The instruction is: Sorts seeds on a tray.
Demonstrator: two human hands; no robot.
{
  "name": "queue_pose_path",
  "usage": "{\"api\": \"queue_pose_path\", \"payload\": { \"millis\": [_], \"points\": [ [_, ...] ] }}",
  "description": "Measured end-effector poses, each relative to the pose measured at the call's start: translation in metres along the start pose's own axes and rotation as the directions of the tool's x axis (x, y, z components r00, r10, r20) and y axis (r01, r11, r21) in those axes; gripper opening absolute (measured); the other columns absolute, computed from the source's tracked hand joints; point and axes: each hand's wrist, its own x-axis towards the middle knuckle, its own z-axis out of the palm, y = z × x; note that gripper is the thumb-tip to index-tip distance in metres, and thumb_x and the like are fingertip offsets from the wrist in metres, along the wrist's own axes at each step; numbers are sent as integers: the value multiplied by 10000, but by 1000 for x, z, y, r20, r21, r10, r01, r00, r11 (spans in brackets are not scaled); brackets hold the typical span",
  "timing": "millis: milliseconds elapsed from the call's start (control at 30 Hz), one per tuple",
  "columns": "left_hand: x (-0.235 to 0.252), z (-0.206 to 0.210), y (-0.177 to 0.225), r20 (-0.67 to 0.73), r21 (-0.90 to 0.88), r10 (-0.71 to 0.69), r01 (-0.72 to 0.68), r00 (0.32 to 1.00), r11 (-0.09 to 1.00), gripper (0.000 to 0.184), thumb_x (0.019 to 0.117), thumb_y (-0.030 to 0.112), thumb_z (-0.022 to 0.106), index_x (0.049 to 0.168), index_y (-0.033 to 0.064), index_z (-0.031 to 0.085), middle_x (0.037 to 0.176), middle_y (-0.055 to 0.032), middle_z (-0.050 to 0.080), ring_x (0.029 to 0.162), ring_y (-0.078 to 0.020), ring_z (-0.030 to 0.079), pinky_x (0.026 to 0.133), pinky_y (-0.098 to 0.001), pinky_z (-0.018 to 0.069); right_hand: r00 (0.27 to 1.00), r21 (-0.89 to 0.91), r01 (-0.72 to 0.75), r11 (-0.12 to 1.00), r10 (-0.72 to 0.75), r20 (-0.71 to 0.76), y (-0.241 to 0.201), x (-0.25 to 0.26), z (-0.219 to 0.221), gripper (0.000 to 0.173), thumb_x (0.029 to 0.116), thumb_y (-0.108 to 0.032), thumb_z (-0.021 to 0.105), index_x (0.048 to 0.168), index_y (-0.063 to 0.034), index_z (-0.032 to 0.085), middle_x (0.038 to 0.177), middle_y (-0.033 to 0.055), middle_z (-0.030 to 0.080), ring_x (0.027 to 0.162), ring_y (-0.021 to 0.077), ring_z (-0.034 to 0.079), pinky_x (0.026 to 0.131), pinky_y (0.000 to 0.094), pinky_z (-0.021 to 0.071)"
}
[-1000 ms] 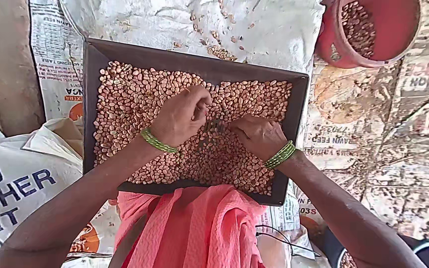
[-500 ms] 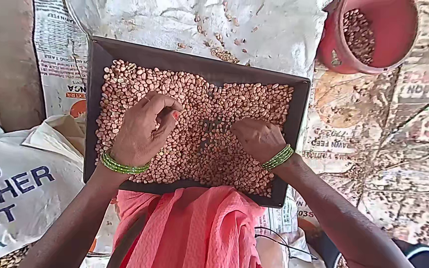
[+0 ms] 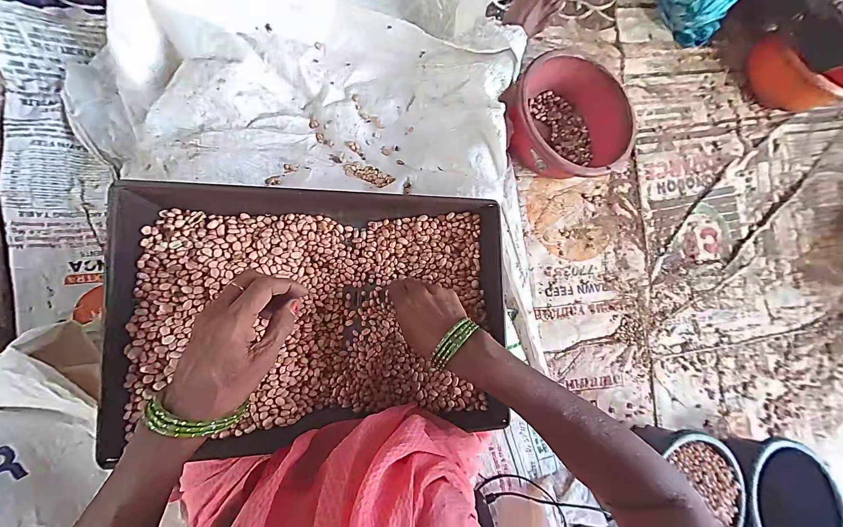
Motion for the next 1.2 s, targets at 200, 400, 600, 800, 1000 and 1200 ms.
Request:
{"api": "queue_pose_path", "payload": {
  "millis": [200, 400, 600, 800, 1000, 1200],
  "points": [
    [2, 15, 23, 57, -184, 59, -47, 997, 982, 253, 1009, 232, 577, 1083, 30, 710, 990, -83, 718, 856, -90, 682, 799, -249, 578, 975, 876, 224, 428, -94, -203, 32, -18, 20, 183, 1024, -137, 511, 1034, -21, 653, 721, -16, 569, 576, 38, 500, 551, 207, 432],
    [52, 2, 29, 140, -15, 26, -24, 990, 1000, 343, 1038, 256, 583, 1291, 36, 655, 1265, -147, 679, 1140, -272, 672, 987, -473, 548, 998, 978, 46, -204, -33, -54, 29, -31, 35, 471, 1113, -166, 190, 1079, 12, 625, 926, 74, 744, 732, 130, 713, 683, 273, 608],
    [85, 63, -14, 95, -20, -229, 232, 969, 973, 355, 997, 180, 619, 1332, 67, 646, 1368, -211, 593, 1305, -456, 506, 1058, -684, 362, 957, 968, 221, 117, 165, -238, 58, -49, 25, 422, 1100, -205, 286, 1168, -31, 665, 766, -32, 628, 557, 31, 552, 525, 186, 497],
    [75, 118, 4, 15, -172, -116, 117, 993, 978, 343, 997, 118, 521, 1309, 111, 662, 1447, -110, 577, 1342, -378, 492, 1041, -613, 375, 705, 486, 225, 845, 203, -679, 90, -56, 17, 295, 1076, -224, 495, 1148, -65, 733, 956, 47, 714, 746, 92, 638, 673, 300, 529],
    [75, 122, 2, -5, -156, -93, 91, 996, 984, 346, 1000, 83, 481, 1291, 96, 668, 1444, -91, 590, 1361, -364, 490, 1078, -592, 360, 760, -34, 27, 999, -43, -649, 65, -27, 36, 183, 1000, -121, 614, 1045, -11, 753, 948, 197, 721, 814, 400, 724, 605, 532, 565],
    [64, 123, 23, 4, -91, -99, 99, 995, 991, 345, 994, 104, 578, 1328, 87, 659, 1484, -123, 556, 1406, -386, 464, 1152, -643, 310, 829, -65, 6, 998, -42, -558, 59, -20, 32, 187, 955, -4, 608, 1085, 71, 719, 1027, 276, 715, 898, 467, 718, 700, 595, 573]
  ]
}}
